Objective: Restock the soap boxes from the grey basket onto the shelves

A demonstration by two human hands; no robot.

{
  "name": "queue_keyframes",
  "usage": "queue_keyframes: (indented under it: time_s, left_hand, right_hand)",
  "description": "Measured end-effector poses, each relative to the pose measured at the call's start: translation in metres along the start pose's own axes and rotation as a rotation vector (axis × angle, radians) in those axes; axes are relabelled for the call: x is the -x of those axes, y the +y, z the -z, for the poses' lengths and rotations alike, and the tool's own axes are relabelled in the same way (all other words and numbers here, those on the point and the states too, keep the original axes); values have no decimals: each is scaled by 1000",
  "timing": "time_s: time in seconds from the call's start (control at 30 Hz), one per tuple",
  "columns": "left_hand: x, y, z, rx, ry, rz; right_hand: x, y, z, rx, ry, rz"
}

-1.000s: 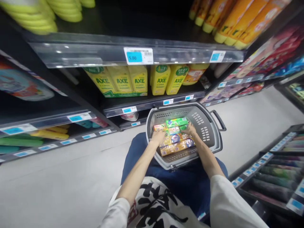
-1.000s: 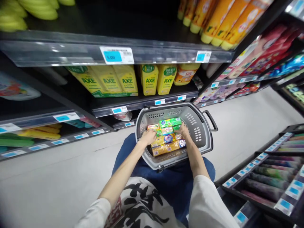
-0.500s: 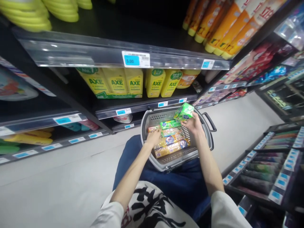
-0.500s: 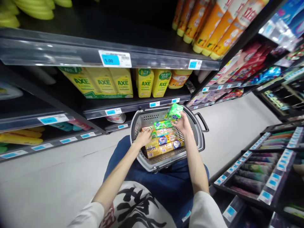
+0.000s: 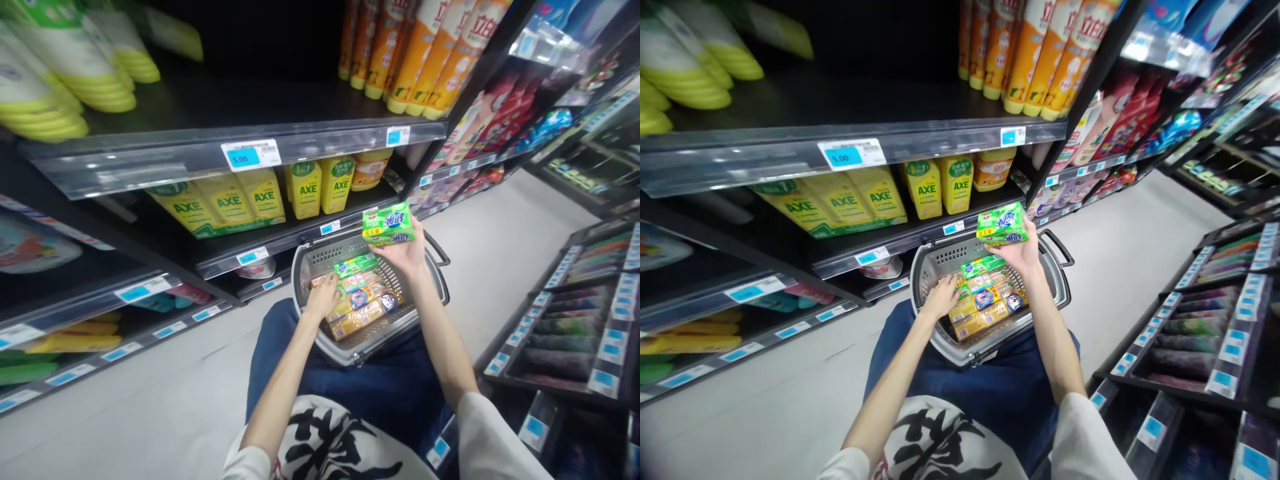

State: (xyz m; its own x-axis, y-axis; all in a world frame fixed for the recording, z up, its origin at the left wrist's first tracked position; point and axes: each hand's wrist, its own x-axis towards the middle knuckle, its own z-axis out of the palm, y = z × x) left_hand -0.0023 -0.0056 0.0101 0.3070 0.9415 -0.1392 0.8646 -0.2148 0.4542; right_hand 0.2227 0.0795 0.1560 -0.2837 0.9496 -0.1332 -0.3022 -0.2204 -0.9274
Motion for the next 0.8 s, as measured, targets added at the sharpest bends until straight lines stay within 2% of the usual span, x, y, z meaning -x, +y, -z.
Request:
queue_keyframes:
  time_s: [0.13,0.27,0.43,0.6,0.7,0.8]
  left_hand:
    - [-1,-3,-3,265,237,-120]
    - [-3,-4,-8,452,302,-176]
    - [5,-2,-7,574,456,-44]
    - [13,-3,-1,764,627,136]
    - [11,-6,1,1058,618,175]
    - [8,-9,0,1303,558,194]
  right_hand:
    - [0,15,-4,-12,-10,-233]
    - [-3,50,-21,113,-114,-424]
    - [-9,79,-34,392,-193,-432]
    - [-5,73,-31,423,-322,-378]
    - [0,69,-33,393,-413,-372]
    - [2,70,-34,405,-379,-375]
